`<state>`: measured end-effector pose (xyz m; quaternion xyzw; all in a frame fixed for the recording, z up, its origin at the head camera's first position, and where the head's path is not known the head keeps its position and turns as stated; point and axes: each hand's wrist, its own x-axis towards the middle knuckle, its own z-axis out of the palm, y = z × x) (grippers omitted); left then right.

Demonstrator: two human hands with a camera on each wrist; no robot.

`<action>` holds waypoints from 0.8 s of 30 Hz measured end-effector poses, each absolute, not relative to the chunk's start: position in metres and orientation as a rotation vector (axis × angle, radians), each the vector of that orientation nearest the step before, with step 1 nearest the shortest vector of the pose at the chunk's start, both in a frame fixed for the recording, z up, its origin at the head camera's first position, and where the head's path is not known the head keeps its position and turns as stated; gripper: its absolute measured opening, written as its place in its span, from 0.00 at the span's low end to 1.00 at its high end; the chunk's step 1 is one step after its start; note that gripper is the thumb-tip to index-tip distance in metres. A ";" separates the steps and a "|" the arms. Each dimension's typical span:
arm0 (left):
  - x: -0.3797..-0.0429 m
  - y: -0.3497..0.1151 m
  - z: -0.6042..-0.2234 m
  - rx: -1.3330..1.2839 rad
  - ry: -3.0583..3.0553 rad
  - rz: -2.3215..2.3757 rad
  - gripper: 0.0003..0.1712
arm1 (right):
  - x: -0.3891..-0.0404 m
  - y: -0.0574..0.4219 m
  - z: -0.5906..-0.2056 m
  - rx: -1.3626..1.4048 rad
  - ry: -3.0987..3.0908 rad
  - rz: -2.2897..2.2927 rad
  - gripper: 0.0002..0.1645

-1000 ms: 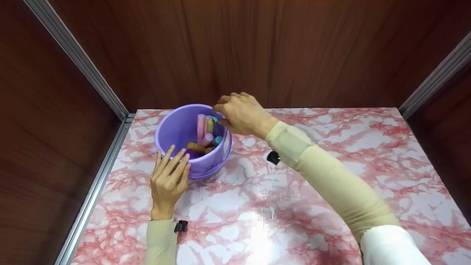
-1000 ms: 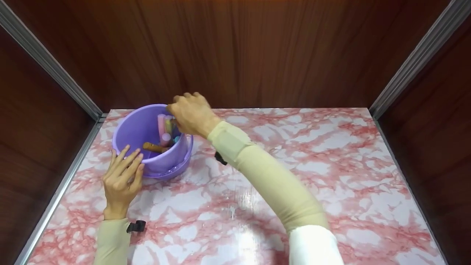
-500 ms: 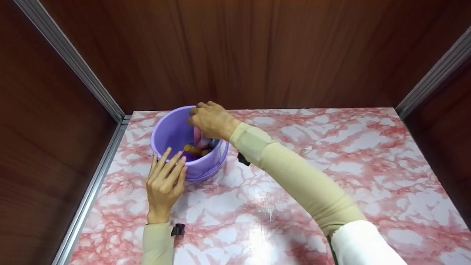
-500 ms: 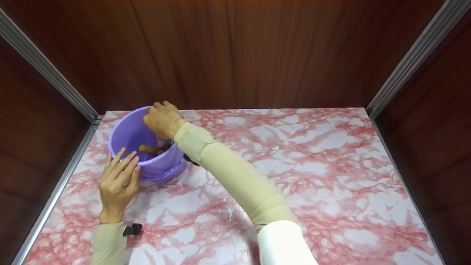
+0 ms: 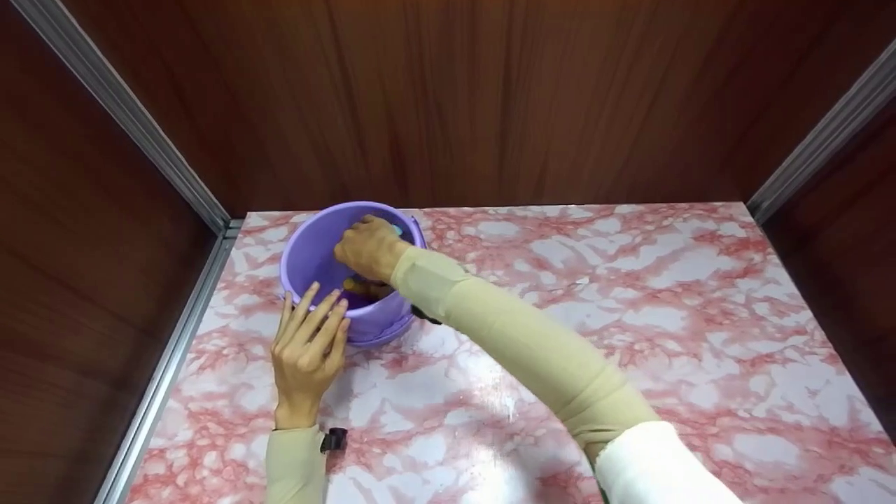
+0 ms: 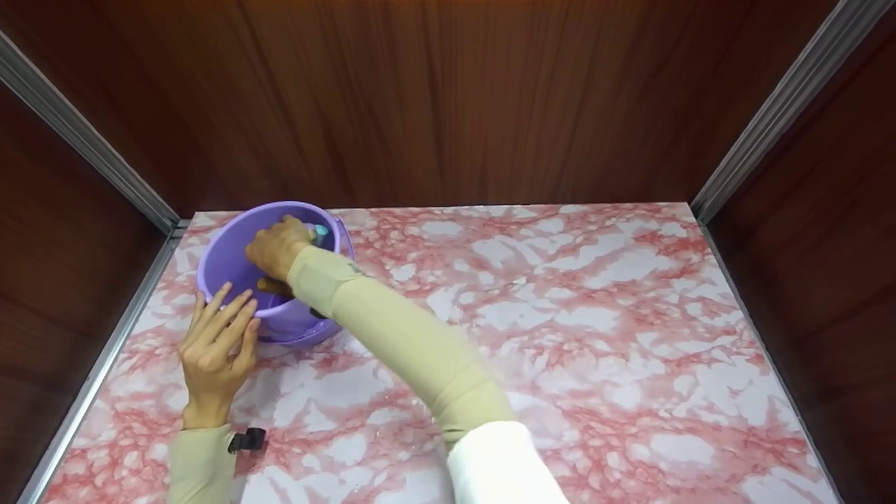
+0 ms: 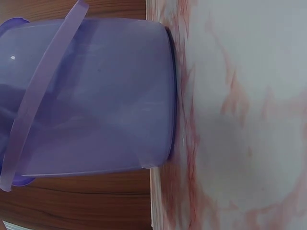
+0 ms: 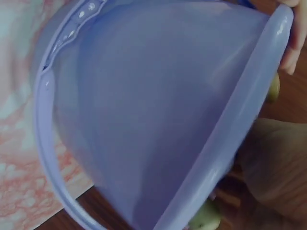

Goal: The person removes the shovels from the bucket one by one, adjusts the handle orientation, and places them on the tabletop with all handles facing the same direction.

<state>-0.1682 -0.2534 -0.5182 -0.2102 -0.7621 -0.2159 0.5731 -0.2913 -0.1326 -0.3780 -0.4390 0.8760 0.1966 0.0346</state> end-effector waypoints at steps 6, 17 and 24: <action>-0.167 -0.254 -0.518 -0.494 -1.793 -0.507 0.14 | -0.283 -0.151 -0.384 -1.194 2.668 0.762 0.28; -0.164 -0.254 -0.518 -0.486 -1.806 -0.506 0.14 | -0.273 -0.161 -0.390 -1.108 2.649 0.884 0.23; -0.165 -0.254 -0.518 -0.482 -1.821 -0.512 0.14 | -0.274 -0.163 -0.394 -1.121 2.671 0.925 0.22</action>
